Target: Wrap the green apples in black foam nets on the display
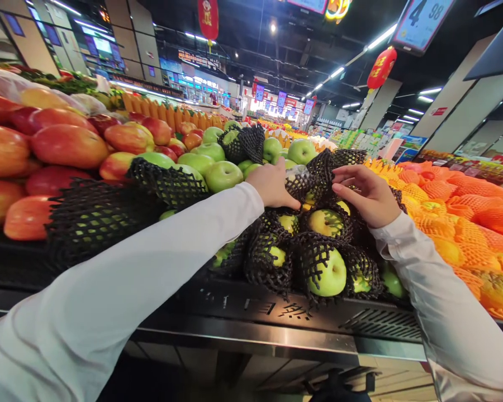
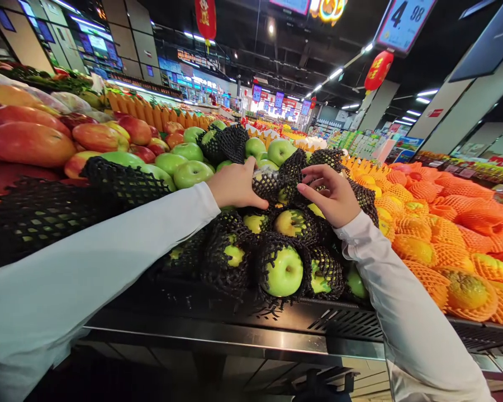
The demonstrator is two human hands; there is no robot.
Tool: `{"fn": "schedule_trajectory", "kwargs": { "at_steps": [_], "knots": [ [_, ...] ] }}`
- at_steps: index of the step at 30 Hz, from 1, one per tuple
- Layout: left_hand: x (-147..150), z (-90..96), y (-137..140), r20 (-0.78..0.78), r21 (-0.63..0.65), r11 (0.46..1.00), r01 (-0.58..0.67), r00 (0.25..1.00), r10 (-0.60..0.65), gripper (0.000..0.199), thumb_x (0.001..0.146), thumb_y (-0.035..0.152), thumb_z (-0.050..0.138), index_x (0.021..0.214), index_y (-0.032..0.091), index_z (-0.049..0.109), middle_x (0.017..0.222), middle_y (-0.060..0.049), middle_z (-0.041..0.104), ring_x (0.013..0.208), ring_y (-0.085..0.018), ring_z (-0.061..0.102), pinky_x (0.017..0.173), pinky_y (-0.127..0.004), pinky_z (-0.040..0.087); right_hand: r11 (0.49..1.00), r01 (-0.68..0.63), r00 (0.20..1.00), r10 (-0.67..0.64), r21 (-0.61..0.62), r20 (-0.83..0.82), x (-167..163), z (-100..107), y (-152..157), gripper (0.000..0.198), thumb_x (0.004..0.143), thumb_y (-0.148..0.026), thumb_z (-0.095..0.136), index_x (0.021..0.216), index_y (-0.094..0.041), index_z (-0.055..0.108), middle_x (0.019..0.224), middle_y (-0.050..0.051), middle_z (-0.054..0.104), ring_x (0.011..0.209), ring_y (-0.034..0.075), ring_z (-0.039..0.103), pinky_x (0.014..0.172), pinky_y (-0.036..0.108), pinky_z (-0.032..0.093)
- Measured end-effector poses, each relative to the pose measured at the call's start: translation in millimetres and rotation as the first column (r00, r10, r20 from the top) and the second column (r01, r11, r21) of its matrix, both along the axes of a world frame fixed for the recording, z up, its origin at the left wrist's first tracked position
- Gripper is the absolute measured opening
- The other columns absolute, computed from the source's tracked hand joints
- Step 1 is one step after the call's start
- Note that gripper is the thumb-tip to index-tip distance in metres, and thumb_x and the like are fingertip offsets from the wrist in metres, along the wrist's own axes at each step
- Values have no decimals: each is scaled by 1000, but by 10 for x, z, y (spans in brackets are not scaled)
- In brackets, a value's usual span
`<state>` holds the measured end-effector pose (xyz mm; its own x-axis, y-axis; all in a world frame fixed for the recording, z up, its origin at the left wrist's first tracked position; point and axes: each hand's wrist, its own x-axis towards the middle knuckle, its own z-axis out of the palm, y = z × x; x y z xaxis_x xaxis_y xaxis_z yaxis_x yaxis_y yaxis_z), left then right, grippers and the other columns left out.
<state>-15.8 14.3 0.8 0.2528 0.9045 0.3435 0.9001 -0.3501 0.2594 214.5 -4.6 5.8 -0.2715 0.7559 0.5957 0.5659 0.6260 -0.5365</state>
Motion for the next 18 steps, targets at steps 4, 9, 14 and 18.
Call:
{"fn": "schedule_trajectory", "kwargs": {
  "at_steps": [4,9,14,18],
  "knots": [
    [-16,70,-83,159,292,953,87,977,-138,91,69,47,74,142,18,29,141,-17,51,132,-35,49,108,-46,40,1000,-10,1000,9,17,19,-11,14,-62,57,74,-59,71,120,-28,56,112,6,64,93,21,65,80,36,58],
    [15,138,-163,28,394,862,319,933,-359,98,65,37,76,148,26,24,158,-9,30,147,-37,26,119,-51,26,995,-78,989,69,62,132,-60,22,-156,88,70,-68,71,142,-33,36,145,8,46,122,28,56,96,40,55],
    [76,107,-202,-70,346,772,534,835,-546,95,68,39,73,150,30,25,158,-4,33,147,-35,27,121,-51,25,981,-147,971,118,130,207,-107,-5,-125,97,60,-68,79,138,-24,41,142,12,49,132,34,48,112,47,42],
    [97,120,-262,-89,311,770,557,824,-560,90,76,38,66,152,37,17,161,2,28,150,-32,24,120,-52,26,972,-178,977,158,152,141,-89,-34,-87,93,58,-60,85,132,-23,42,130,12,57,120,33,58,107,46,46]
  ]
}}
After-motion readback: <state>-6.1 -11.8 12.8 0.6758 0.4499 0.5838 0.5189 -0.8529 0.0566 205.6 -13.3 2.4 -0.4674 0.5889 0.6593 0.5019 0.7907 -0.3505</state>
